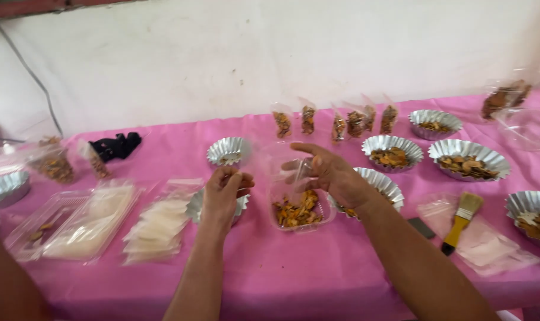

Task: Cleaning and sorting dried turmeric pieces using a brush and placing them into containers and bags.

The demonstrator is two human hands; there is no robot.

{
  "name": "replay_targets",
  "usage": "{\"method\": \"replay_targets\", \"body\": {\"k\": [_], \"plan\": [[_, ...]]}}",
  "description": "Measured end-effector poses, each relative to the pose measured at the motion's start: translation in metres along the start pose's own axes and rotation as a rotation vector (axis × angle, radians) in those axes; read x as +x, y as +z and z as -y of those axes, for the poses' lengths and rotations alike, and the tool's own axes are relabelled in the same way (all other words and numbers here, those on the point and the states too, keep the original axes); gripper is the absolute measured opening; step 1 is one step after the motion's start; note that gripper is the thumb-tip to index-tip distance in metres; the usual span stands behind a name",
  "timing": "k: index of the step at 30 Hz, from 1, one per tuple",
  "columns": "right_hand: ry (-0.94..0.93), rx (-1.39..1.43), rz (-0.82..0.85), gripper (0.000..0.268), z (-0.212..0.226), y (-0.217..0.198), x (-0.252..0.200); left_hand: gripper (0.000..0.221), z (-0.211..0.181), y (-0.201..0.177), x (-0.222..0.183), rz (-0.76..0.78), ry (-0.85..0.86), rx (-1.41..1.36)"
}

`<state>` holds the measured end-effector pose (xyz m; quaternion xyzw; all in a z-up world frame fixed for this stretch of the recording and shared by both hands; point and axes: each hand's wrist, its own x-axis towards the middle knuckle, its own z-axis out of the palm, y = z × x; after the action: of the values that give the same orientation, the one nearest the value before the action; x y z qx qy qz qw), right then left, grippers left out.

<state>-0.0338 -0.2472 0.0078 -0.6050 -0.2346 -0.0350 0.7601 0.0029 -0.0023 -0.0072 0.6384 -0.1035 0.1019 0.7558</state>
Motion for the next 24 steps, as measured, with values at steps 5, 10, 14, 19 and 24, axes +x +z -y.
{"method": "replay_targets", "body": {"k": [5,10,14,19,24], "plan": [[0.004,-0.214,-0.141,0.031,-0.009,-0.004,-0.008,0.009,0.017,0.005,0.012,0.000,-0.047,0.074],[-0.051,-0.342,-0.299,0.014,-0.039,-0.033,0.014,0.012,0.028,0.007,0.017,0.018,-0.108,0.192],[-0.104,-0.424,-0.472,0.013,-0.042,-0.043,0.018,0.066,0.006,0.034,0.000,0.055,0.249,0.870],[-0.080,-0.377,-0.343,0.021,-0.051,-0.045,0.021,0.119,0.000,0.081,-0.009,0.369,0.464,1.363],[-0.156,-0.614,-0.291,0.022,-0.052,-0.039,0.016,0.126,0.041,0.079,0.006,0.242,0.887,1.389]]}}
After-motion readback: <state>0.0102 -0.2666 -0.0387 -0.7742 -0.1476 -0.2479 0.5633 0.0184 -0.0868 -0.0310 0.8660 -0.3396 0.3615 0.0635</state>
